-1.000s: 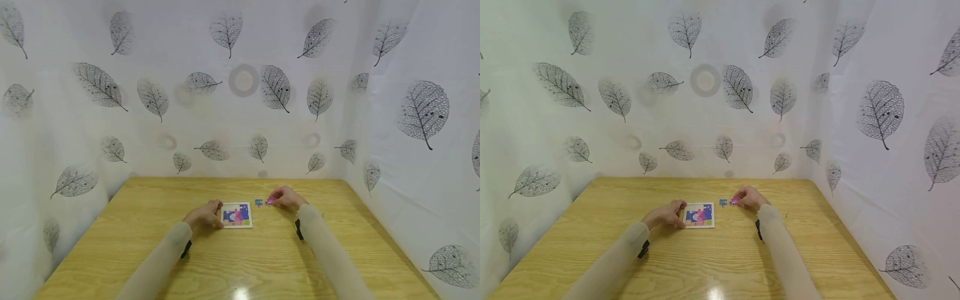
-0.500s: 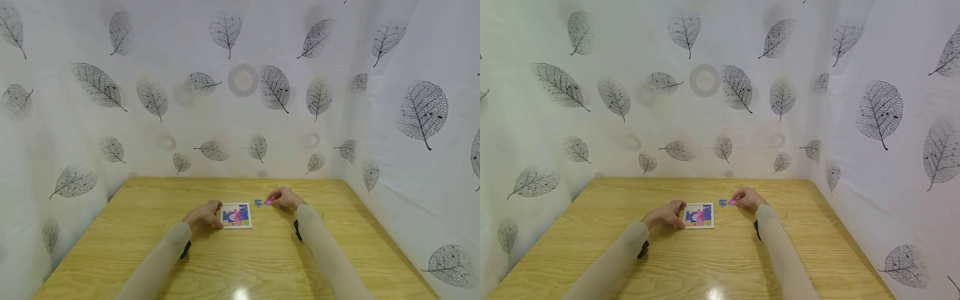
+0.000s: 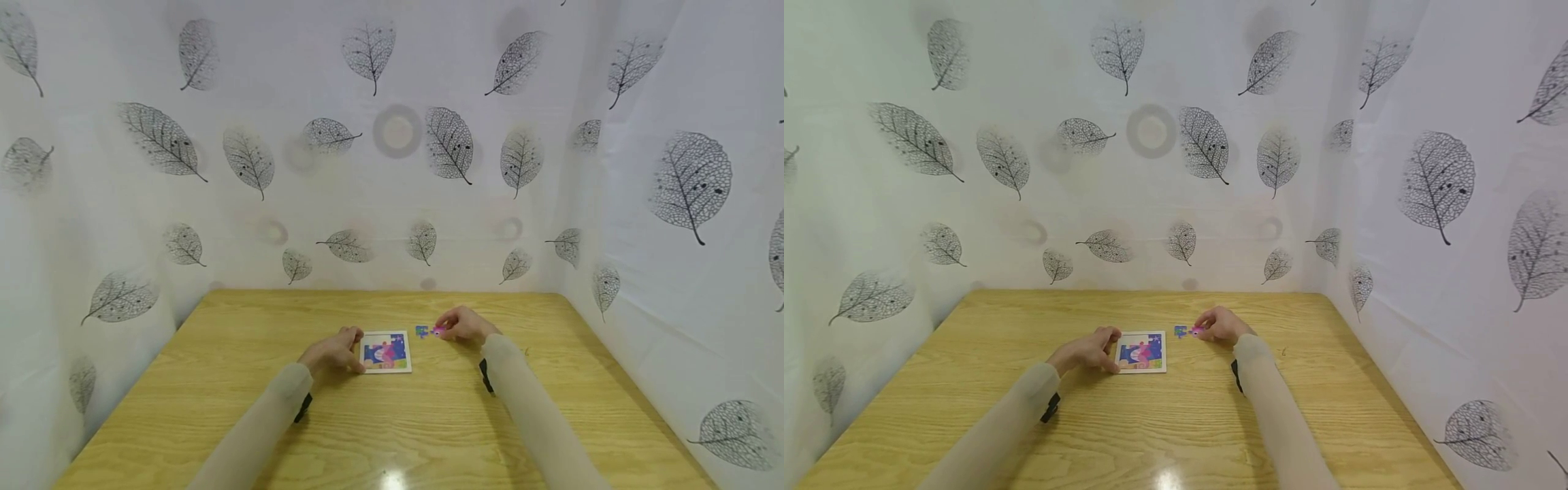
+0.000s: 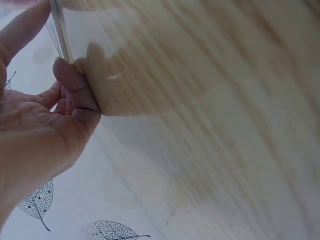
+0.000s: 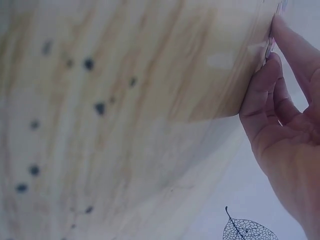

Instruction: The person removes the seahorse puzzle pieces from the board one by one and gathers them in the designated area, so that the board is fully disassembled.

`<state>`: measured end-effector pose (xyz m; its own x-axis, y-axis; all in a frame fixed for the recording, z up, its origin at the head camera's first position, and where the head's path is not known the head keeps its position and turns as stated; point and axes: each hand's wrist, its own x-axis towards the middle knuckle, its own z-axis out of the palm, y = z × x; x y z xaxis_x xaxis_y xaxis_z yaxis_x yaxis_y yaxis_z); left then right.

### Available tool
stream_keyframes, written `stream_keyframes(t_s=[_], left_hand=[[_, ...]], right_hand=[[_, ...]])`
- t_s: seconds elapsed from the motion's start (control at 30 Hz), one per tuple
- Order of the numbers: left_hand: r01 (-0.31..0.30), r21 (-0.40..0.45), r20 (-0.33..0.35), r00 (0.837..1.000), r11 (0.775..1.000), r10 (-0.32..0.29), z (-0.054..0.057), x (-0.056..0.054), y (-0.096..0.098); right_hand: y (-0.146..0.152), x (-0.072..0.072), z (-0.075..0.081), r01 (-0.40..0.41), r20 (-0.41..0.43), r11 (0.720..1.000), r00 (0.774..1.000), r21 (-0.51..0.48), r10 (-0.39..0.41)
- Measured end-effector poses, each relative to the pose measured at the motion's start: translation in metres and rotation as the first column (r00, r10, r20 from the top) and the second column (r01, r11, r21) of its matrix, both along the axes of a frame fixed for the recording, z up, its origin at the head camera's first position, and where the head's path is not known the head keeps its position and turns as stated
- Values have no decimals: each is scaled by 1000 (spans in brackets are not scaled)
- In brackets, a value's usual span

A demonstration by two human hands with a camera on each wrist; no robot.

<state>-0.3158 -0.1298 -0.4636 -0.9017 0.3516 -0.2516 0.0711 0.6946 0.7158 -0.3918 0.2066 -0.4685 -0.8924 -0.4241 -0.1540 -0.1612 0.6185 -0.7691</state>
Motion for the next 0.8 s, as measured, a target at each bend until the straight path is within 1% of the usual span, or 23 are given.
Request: stream_keyframes(t_s=[0.13, 0.27, 0.43, 0.6, 0.73, 0.8], left_hand=[[-5, 16, 12, 1000, 1000, 4, 0, 0, 0], [-2, 18, 10, 1000, 1000, 2, 1, 0, 0], [-6, 14, 8, 1000, 1000, 6, 1, 0, 1], [-6, 4, 14, 1000, 1000, 6, 2, 0, 1], [-7, 9, 15, 1000, 1000, 7, 1, 0, 0], [-6, 12, 13, 1000, 1000, 5, 0, 0, -1]], right_hand=[[2, -2, -2, -3, -28, 1000, 1000, 26, 4], [5, -3, -2, 1, -54, 999, 999, 44, 1], [6, -3, -1, -3, -65, 999, 998, 53, 6], [6, -1, 0, -7, -52, 999, 999, 37, 9], [8, -1, -1, -11, -70, 1000, 997, 29, 13], [9, -2, -1, -10, -67, 1000, 998, 8, 10]])
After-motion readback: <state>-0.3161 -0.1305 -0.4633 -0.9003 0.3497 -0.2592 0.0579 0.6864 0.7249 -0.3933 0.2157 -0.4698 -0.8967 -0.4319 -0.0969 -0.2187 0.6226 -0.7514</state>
